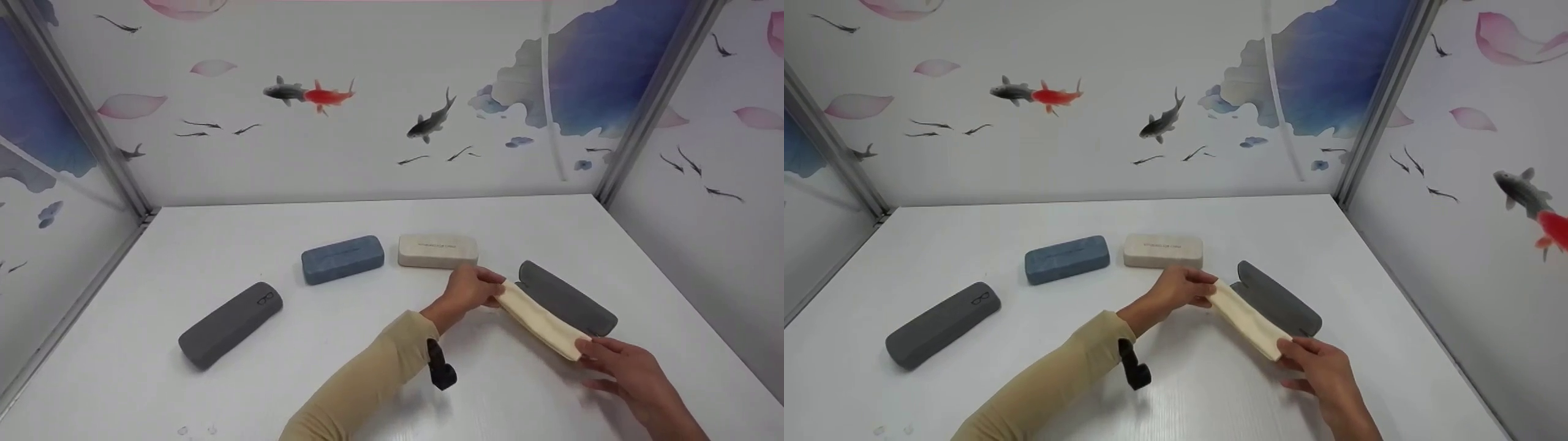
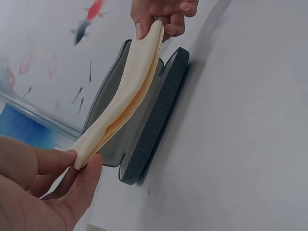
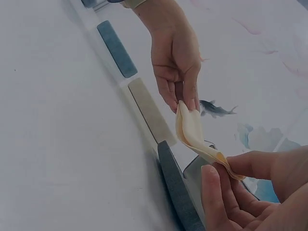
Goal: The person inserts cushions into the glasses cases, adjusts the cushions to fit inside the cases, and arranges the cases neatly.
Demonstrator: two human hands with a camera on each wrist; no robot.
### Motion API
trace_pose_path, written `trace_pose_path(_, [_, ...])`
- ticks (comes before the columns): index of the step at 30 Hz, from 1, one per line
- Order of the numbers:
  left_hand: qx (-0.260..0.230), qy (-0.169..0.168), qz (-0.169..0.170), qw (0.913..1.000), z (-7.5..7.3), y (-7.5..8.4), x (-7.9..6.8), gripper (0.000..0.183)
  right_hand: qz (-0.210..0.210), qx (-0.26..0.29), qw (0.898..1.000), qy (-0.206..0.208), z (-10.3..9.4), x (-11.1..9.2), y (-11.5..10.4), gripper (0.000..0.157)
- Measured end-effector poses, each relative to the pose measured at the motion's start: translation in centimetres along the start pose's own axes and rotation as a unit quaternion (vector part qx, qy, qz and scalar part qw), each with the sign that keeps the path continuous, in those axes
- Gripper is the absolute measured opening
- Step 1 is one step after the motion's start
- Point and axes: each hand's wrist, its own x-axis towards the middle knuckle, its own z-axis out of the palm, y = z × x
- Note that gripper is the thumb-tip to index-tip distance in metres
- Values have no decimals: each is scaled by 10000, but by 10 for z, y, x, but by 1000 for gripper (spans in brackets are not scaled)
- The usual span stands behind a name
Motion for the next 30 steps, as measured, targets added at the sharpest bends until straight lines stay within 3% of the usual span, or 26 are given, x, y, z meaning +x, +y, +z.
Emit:
trace_pose_path(10, [-248, 478, 78, 9985, 15, 3, 15, 9, -138, 367, 9992, -17, -4, 5, 2, 52])
trace_pose_path(23, [3, 678, 357, 9971, 25, -5, 30, 11, -6, 108, 9988, 476, -6, 15, 3, 72])
trace_pose_path(30, [330, 768, 610, 9946, 32, -7, 34, 7, 78, 246, 9983, 513, -8, 18, 5, 64])
